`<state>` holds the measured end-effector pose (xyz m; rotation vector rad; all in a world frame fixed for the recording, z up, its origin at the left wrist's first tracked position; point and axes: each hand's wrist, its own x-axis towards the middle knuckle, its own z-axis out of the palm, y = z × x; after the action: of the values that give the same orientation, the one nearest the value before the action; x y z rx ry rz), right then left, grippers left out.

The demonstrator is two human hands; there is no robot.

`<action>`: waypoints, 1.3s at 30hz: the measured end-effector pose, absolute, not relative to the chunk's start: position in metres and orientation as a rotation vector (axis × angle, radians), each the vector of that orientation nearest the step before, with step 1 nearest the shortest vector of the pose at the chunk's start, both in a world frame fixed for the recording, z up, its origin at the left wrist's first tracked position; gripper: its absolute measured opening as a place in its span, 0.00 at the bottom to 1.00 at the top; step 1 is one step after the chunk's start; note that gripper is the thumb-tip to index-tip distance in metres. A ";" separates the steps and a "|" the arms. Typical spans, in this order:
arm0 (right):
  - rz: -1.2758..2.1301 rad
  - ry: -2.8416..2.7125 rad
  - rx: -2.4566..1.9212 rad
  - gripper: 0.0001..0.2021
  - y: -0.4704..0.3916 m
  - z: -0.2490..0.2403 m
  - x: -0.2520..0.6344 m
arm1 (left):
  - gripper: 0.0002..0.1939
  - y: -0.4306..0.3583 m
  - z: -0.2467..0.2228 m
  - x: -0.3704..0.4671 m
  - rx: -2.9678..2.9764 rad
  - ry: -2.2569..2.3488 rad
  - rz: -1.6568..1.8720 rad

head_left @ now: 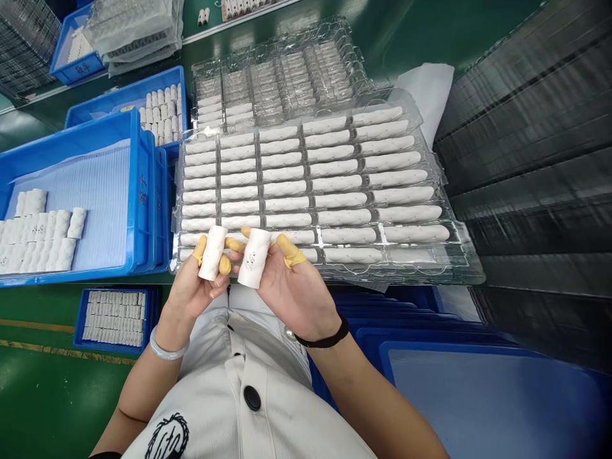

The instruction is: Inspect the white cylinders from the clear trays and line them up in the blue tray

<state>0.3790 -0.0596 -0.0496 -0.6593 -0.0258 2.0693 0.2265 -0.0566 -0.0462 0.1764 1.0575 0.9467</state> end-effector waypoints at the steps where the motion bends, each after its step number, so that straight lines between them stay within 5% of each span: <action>1: 2.068 -0.030 -0.652 0.17 -0.060 -0.050 0.379 | 0.28 -0.056 -0.045 0.227 0.175 1.069 0.945; 10: 2.008 -0.119 -0.662 0.10 -0.063 -0.059 0.376 | 0.30 -0.059 -0.048 0.230 0.271 1.073 0.952; 16: 1.924 -0.442 -0.789 0.17 -0.072 -0.070 0.394 | 0.20 -0.065 -0.049 0.230 0.492 1.053 0.961; 19: 1.548 -0.793 -1.078 0.20 -0.076 -0.076 0.440 | 0.22 -0.063 -0.049 0.224 0.585 1.067 0.962; 24: 0.452 -1.507 -1.673 0.18 -0.082 -0.087 0.533 | 0.23 -0.058 -0.056 0.210 0.696 1.135 0.948; 27: 0.180 -1.848 -1.900 0.19 -0.084 -0.100 0.565 | 0.23 -0.054 -0.059 0.210 0.729 1.205 0.917; 34: 0.398 -1.921 -1.715 0.26 -0.085 -0.119 0.583 | 0.24 -0.052 -0.049 0.233 0.695 1.301 0.842; 39: 0.504 -1.787 -1.709 0.18 -0.068 -0.122 0.600 | 0.23 -0.051 -0.048 0.241 0.697 1.303 0.835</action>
<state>0.6001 -0.0678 -0.1218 -1.7087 -1.7875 0.5042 0.2414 -0.0509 -0.0482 0.6972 1.3034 0.8351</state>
